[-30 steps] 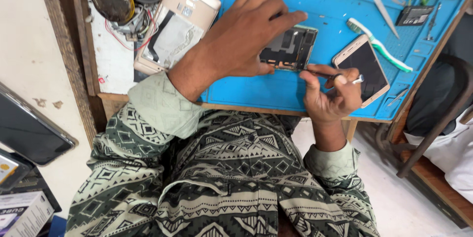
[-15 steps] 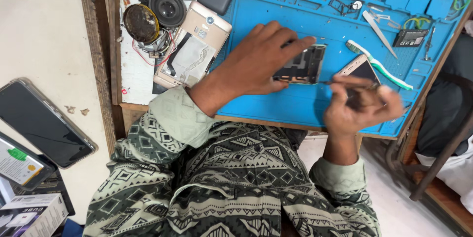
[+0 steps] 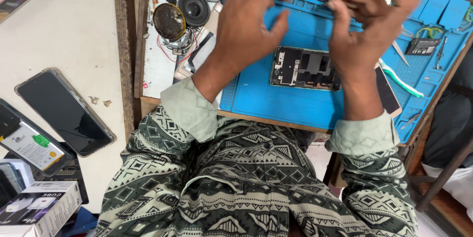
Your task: The person repairs a disassembled smartphone at a workbench. They pry along the phone frame by hand, lift out the battery, then use a screwdriver to unscrew and work on the internal components while holding the chassis steady.
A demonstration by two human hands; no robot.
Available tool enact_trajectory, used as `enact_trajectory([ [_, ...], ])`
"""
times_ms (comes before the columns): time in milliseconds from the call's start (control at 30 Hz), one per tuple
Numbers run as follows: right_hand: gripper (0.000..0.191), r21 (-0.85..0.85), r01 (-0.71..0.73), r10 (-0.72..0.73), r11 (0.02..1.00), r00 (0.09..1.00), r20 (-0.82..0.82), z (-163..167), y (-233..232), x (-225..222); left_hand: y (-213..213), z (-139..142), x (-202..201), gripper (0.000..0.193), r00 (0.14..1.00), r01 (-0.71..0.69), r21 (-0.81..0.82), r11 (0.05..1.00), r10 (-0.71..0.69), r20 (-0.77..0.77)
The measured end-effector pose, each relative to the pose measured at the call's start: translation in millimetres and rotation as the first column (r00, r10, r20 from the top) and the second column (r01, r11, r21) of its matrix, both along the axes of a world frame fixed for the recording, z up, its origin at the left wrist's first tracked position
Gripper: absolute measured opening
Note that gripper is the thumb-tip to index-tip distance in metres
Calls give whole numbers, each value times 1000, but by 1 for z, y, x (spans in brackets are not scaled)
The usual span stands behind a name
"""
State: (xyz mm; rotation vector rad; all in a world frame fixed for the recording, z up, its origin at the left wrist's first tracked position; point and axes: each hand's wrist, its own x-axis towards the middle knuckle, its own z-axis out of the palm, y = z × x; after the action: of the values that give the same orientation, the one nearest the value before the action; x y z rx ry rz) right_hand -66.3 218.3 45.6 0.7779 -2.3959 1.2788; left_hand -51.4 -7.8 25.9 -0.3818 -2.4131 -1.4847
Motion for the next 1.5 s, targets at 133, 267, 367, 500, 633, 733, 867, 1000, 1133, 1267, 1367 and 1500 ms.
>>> enact_trajectory([
  [133,56,83,-12,13,996,1000,-10,-4,-11,-8,-5,7,-6,22,997,-81,167,983,77,30],
  [267,58,92,-25,24,995,1000,14,-15,-12,-11,-5,5,-9,21,997,-57,138,989,63,-41],
  [367,57,-3,-29,29,1000,998,55,-23,-4,-9,-5,-1,-10,20,997,-62,106,992,67,-44],
  [500,54,-295,23,37,955,979,198,-26,15,-9,-4,-5,-10,25,998,5,57,998,-2,-55],
  [633,53,-450,207,-19,869,922,387,-31,22,-11,11,-3,-6,32,998,54,53,997,-51,-39],
  [733,53,-285,118,-44,951,966,255,-33,18,-15,16,-4,-6,30,999,38,41,998,-37,-29],
  [867,59,-66,45,-39,997,995,95,-34,8,-15,16,-6,-9,24,1000,-21,50,999,21,5],
  [1000,60,-18,-11,13,1000,996,85,-33,1,-19,15,-4,-11,23,999,-30,68,997,29,16],
  [1133,59,-73,11,0,997,987,159,-33,3,-15,15,-4,-11,23,998,-14,73,997,10,55],
  [1267,56,-277,63,27,959,950,310,-34,14,-12,15,-7,-10,23,999,5,34,999,-6,46],
  [1367,52,-345,84,40,935,941,336,-36,23,-12,15,-10,-8,27,999,49,10,999,-49,-7],
  [1500,54,-382,99,51,919,930,364,-40,31,-11,19,-13,-6,29,999,54,-62,997,-54,-7],
])
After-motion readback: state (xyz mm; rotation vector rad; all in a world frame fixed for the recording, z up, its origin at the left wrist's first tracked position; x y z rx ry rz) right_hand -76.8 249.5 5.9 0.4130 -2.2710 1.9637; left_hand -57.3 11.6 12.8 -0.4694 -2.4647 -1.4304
